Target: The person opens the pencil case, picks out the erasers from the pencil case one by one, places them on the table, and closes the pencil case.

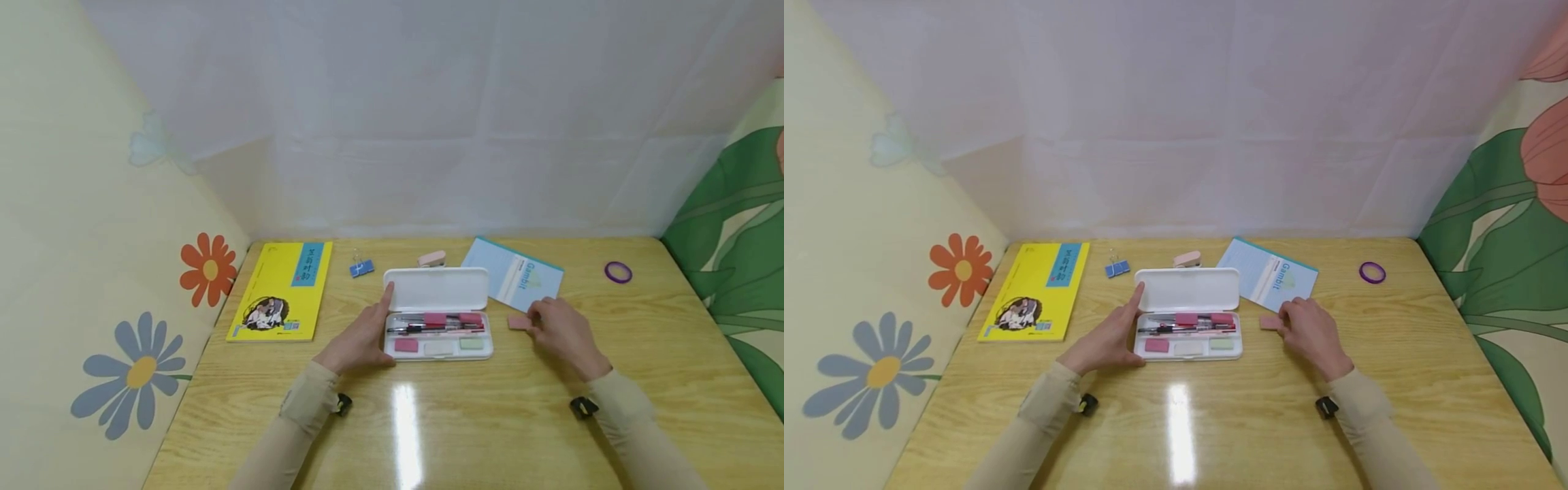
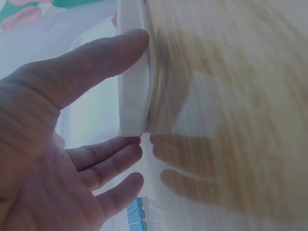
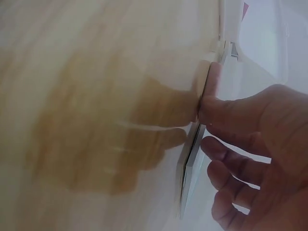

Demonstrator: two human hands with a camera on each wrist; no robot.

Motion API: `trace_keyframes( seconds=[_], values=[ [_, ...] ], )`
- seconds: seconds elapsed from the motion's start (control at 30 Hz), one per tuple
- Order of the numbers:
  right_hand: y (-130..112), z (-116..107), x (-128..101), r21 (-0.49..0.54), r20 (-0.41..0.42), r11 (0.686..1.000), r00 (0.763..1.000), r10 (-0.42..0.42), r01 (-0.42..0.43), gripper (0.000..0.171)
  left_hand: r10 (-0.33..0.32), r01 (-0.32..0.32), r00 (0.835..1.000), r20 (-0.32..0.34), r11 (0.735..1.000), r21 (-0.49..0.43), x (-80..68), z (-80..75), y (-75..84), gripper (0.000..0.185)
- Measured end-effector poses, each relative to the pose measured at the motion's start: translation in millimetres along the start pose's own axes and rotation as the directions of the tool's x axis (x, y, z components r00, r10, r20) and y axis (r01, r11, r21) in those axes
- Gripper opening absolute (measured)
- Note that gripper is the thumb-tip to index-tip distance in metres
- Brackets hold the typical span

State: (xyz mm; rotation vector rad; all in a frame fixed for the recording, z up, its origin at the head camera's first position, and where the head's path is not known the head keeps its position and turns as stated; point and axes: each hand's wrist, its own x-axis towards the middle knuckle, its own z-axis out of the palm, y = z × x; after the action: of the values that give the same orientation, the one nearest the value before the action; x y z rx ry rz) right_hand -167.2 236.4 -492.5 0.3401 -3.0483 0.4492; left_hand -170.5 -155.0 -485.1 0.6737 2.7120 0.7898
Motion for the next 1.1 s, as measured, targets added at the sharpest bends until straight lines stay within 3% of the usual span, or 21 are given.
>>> trace_keyframes(
  seconds=[0.2, 0.4, 0.67, 1.1],
  values=[
    [-1, -3, 3, -0.015, 0.051, 1.0, 0.999, 0.004, -0.003, 0.022, -0.022, 0.022, 0.999, 0.024, 1.0, -0.002, 0.5, -0.1, -0.6, 0.148],
    [-14, -15, 10, 0.016, 0.078, 1.0, 0.997, 0.014, -0.015, 0.043, -0.02, 0.02, 0.999, 0.024, 1.0, 0.004, 0.8, -0.2, -0.5, 0.147],
    [-57, -17, 26, 0.059, -0.011, 0.982, 0.983, -0.181, 0.182, 0.02, -0.025, 0.025, 0.999, 0.026, 1.0, 0.006, 0.4, -0.1, -0.2, 0.148],
    [-119, 0, 46, 0.034, 0.085, 0.96, 0.956, -0.281, 0.279, 0.015, -0.007, 0.006, 1.0, 0.011, 1.0, 0.007, -0.1, 0.1, -0.1, 0.146]
  ],
)
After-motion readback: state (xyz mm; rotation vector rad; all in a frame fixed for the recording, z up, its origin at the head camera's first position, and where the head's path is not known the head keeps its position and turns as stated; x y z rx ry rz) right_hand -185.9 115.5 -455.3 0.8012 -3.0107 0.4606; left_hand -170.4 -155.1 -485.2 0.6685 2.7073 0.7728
